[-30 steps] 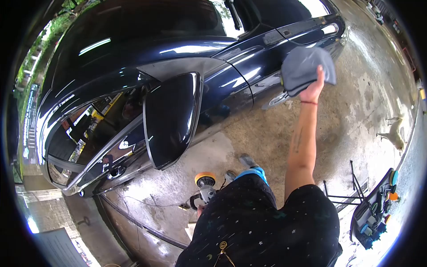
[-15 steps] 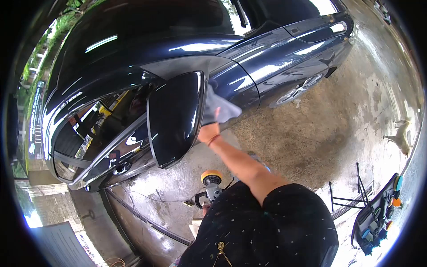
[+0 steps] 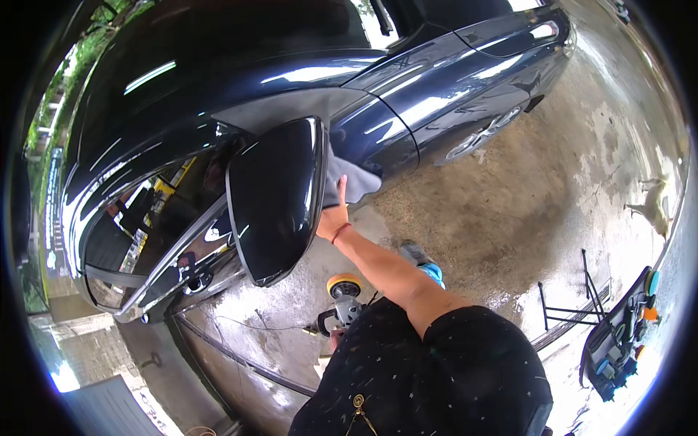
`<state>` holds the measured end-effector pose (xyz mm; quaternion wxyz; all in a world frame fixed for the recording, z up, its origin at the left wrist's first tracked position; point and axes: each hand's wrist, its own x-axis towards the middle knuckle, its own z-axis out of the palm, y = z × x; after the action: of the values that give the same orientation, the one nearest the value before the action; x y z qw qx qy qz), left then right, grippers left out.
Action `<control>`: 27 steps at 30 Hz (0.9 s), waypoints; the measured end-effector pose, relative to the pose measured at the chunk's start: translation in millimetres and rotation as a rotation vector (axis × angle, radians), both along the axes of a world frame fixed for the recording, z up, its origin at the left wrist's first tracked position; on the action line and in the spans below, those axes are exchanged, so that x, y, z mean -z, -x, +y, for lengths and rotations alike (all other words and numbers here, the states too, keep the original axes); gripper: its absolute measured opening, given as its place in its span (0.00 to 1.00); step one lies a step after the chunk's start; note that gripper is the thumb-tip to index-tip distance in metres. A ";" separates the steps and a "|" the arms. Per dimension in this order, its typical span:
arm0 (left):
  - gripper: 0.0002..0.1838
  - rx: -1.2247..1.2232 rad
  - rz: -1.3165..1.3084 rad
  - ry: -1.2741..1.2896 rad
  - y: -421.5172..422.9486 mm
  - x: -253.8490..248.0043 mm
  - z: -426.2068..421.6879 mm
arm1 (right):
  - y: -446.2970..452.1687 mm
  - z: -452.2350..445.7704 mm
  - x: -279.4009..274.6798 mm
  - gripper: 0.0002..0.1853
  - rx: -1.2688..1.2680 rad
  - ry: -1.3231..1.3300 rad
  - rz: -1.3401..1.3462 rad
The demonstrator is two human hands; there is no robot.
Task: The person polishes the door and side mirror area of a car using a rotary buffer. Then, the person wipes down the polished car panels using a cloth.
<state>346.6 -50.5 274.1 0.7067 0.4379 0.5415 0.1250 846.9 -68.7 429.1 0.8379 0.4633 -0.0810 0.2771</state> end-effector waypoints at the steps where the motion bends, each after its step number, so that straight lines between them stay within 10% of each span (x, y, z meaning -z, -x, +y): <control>1: 0.10 0.021 0.179 -0.054 -3.4 -5.3 1.7 | -3.2 -8.9 21.1 0.32 -0.243 -0.755 0.385; 3: 0.09 0.111 0.286 -0.129 -10.9 -18.1 6.5 | -12.8 -30.9 43.0 0.45 -0.750 -2.275 1.130; 4: 0.09 0.145 0.328 -0.161 -13.8 -23.4 7.0 | -33.0 -53.9 3.6 0.41 -1.258 -2.669 0.450; 5: 0.09 0.160 0.340 -0.171 -16.1 -30.3 6.6 | -55.1 -84.4 -38.7 0.33 -0.529 -2.106 0.710; 6: 0.09 0.167 0.347 -0.181 -19.2 -38.8 7.1 | -88.3 -97.0 7.5 0.27 -1.196 -2.338 0.286; 9: 0.10 0.570 0.499 -0.520 -44.9 -86.6 -9.0 | -57.7 -54.6 -30.3 0.24 -1.296 -3.113 0.014; 12: 0.10 0.178 0.304 -0.223 -55.5 -64.8 -5.9 | 3.8 -24.1 2.8 0.39 -1.202 -2.518 1.094; 13: 0.11 -0.022 0.207 -0.076 -57.4 -59.8 -2.1 | 2.3 -35.7 13.9 0.40 -1.235 -2.312 1.087; 15: 0.11 0.102 0.278 -0.144 -56.9 -62.0 7.8 | -37.7 -87.0 -77.5 0.38 -0.154 -2.000 1.429; 17: 0.11 0.305 0.415 -0.267 -55.0 -63.3 12.8 | -77.2 -124.1 -31.7 0.33 -0.754 -2.047 0.546; 19: 0.12 0.503 0.560 -0.380 -47.6 -65.3 12.9 | -102.7 -129.3 -22.6 0.31 -1.259 -2.496 0.421; 22: 0.13 0.245 0.363 -0.282 -59.5 -72.8 -4.4 | -47.1 -70.3 -47.3 0.36 -0.420 -2.147 0.817; 23: 0.13 0.242 0.363 -0.281 -62.4 -80.0 -8.9 | -33.3 -35.1 51.5 0.41 -1.050 -2.628 0.862; 25: 0.12 0.678 0.452 -0.820 -72.6 -97.5 -17.0 | -25.0 -67.6 -45.1 0.43 -0.642 -2.194 1.395; 27: 0.12 0.411 0.322 -0.515 -74.9 -99.7 -22.6 | -45.3 -96.3 -68.5 0.47 -0.415 -2.189 1.167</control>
<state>421.5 -73.1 373.8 0.4894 0.7153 0.4970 0.0421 892.2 -165.0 497.6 -0.1331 0.9715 0.1882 -0.0546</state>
